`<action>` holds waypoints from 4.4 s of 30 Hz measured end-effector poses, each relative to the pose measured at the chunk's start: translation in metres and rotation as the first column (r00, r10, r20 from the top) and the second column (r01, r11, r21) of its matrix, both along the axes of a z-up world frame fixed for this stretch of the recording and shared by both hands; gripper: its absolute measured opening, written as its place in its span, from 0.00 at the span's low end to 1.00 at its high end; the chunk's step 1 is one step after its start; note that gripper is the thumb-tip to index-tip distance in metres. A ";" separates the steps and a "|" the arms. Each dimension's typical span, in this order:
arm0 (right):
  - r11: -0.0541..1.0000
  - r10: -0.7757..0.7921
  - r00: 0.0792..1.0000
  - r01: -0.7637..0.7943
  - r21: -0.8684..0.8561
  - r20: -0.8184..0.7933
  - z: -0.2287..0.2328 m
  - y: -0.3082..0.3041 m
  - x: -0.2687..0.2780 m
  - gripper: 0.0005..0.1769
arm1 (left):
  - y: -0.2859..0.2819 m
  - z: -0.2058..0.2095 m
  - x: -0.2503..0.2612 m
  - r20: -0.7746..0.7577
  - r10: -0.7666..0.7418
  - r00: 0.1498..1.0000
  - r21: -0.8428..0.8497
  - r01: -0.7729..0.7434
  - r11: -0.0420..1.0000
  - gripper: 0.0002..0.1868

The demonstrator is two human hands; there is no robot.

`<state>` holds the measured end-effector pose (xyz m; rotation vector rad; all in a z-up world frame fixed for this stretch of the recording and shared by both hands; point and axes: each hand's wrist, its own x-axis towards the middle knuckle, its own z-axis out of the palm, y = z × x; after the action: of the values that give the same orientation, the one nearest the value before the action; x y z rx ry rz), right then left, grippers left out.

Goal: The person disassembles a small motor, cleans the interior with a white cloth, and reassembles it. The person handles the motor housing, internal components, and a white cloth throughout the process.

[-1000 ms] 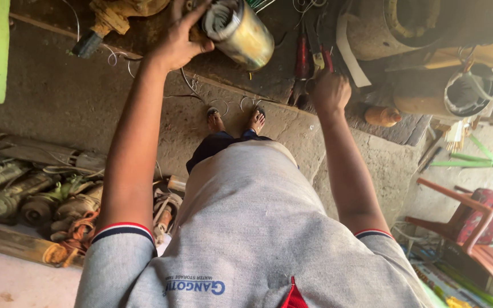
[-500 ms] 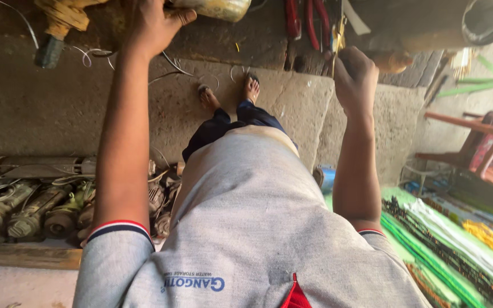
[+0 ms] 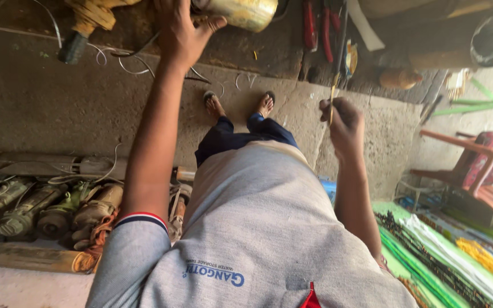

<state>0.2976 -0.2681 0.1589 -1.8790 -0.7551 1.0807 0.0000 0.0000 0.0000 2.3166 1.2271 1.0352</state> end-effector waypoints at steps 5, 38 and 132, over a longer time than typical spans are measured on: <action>0.987 0.159 0.983 -0.159 0.014 -0.095 -0.007 0.026 -0.012 0.11 | -0.015 0.015 0.007 -0.007 0.117 0.993 0.005 -0.117 0.993 0.48; 0.842 0.523 0.623 -0.481 0.243 -0.581 -0.023 0.198 0.028 0.18 | -0.492 -0.068 -0.054 0.064 0.439 -0.896 -0.985 0.013 0.170 0.42; 0.962 0.271 0.464 -0.168 0.217 -0.843 0.034 0.114 0.008 0.26 | -0.113 0.109 -0.002 0.749 0.660 0.065 -0.478 0.742 0.470 0.25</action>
<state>0.3055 -0.1538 0.1930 -0.8829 -0.4096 1.8951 -0.0024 -0.1131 0.1087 0.2301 0.5707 1.1010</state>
